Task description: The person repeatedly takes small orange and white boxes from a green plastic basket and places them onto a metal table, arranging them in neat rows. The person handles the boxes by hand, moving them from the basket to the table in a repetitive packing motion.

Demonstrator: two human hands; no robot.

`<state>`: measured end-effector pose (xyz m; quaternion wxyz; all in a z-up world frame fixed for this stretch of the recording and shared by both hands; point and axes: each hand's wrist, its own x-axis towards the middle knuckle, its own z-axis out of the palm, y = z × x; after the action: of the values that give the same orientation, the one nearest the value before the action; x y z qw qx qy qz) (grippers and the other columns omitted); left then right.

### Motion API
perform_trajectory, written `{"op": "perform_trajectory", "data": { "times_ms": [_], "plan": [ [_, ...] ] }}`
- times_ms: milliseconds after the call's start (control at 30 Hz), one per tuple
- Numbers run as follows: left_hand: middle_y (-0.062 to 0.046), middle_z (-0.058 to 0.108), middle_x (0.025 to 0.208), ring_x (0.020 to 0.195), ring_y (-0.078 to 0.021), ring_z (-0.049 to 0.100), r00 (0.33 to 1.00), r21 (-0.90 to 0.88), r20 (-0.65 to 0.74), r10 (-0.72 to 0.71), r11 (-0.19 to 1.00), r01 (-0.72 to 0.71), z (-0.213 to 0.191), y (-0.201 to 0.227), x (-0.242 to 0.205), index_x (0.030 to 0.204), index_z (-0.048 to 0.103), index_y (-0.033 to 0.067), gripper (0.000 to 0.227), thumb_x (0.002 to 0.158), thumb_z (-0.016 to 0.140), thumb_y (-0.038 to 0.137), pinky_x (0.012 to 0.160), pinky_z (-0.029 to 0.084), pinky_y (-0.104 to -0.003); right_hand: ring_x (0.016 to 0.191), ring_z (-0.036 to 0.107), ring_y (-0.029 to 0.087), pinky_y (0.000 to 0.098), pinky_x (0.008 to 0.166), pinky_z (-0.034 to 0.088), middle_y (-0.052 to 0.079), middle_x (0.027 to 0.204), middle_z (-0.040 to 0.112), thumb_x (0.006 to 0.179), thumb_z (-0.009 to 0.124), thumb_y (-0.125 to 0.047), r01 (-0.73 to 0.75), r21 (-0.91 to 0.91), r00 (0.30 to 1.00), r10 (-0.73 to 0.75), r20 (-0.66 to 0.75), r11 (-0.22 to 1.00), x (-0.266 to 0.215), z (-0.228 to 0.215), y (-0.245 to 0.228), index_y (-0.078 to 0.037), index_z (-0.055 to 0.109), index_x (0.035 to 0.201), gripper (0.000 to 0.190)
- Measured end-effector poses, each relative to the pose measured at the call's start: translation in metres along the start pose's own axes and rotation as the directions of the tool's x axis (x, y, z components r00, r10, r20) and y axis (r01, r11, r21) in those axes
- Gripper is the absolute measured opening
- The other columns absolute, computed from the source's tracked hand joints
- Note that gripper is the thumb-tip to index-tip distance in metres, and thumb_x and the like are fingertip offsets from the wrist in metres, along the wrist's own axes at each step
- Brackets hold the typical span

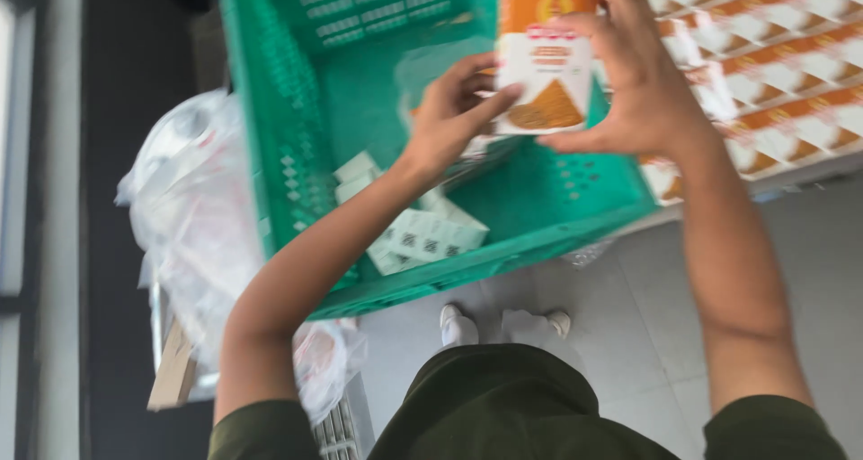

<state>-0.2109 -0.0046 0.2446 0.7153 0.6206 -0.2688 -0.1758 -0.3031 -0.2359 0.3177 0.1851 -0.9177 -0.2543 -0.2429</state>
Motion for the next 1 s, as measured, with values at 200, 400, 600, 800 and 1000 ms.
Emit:
{"op": "perform_trajectory", "data": {
  "times_ms": [200, 400, 600, 800, 1000],
  "plan": [
    [-0.009, 0.068, 0.129, 0.114, -0.0163, 0.068, 0.993, -0.234, 0.078, -0.092, 0.966, 0.108, 0.058, 0.066, -0.048, 0.142, 0.053, 0.0008, 0.049, 0.098, 0.067, 0.015, 0.089, 0.059, -0.032, 0.155, 0.04, 0.036, 0.0487, 0.127, 0.04, 0.017, 0.159, 0.043, 0.082, 0.095, -0.03, -0.118, 0.137, 0.934, 0.156, -0.322, 0.984, -0.11, -0.051, -0.039, -0.009, 0.049, 0.144, 0.081],
    [-0.012, 0.064, 0.138, 0.13, -0.0194, 0.06, 0.982, -0.38, 0.026, -0.185, 0.907, 0.181, 0.153, 0.04, -0.086, 0.143, 0.051, -0.006, 0.048, 0.098, 0.06, 0.007, 0.111, 0.046, -0.036, 0.122, 0.064, 0.019, 0.0362, 0.108, 0.053, 0.011, 0.142, 0.063, 0.085, 0.086, -0.013, -0.297, 0.718, 0.761, 0.61, -0.22, 0.63, -0.271, -0.049, -0.027, -0.003, 0.058, 0.135, 0.058],
    [-0.014, 0.066, 0.133, 0.125, -0.02, 0.062, 0.959, -0.445, 0.078, -0.273, 0.851, 0.279, 0.299, -0.035, -0.094, 0.136, 0.054, -0.005, 0.042, 0.095, 0.061, 0.004, 0.11, 0.046, -0.035, 0.112, 0.069, 0.018, 0.0349, 0.1, 0.055, 0.011, 0.133, 0.069, 0.086, 0.081, -0.006, -0.365, 0.871, 0.616, 0.787, -0.039, 0.329, -0.396, -0.082, -0.009, 0.0, 0.061, 0.13, 0.049],
    [-0.011, 0.07, 0.123, 0.108, -0.0181, 0.069, 0.846, -0.304, 0.325, -0.423, 0.8, 0.517, 0.455, -0.115, -0.079, 0.134, 0.055, 0.0014, 0.042, 0.095, 0.067, 0.011, 0.084, 0.06, -0.032, 0.115, 0.063, 0.016, 0.0321, 0.102, 0.05, 0.011, 0.128, 0.066, 0.1, 0.063, -0.01, -0.241, 0.965, 0.377, 0.926, -0.008, 0.106, -0.487, -0.109, 0.017, 0.002, 0.055, 0.136, 0.04],
    [-0.009, 0.068, 0.114, 0.095, -0.014, 0.065, 0.787, -0.116, 0.429, -0.442, 0.838, 0.534, 0.565, -0.172, -0.032, 0.137, 0.052, 0.001, 0.053, 0.09, 0.075, 0.016, 0.075, 0.059, -0.03, 0.115, 0.061, 0.014, 0.0313, 0.098, 0.047, 0.01, 0.127, 0.066, 0.099, 0.06, -0.018, -0.257, 0.966, -0.012, 1.0, -0.013, 0.01, -0.552, -0.139, 0.073, 0.002, 0.051, 0.142, 0.048]
  ]
}}
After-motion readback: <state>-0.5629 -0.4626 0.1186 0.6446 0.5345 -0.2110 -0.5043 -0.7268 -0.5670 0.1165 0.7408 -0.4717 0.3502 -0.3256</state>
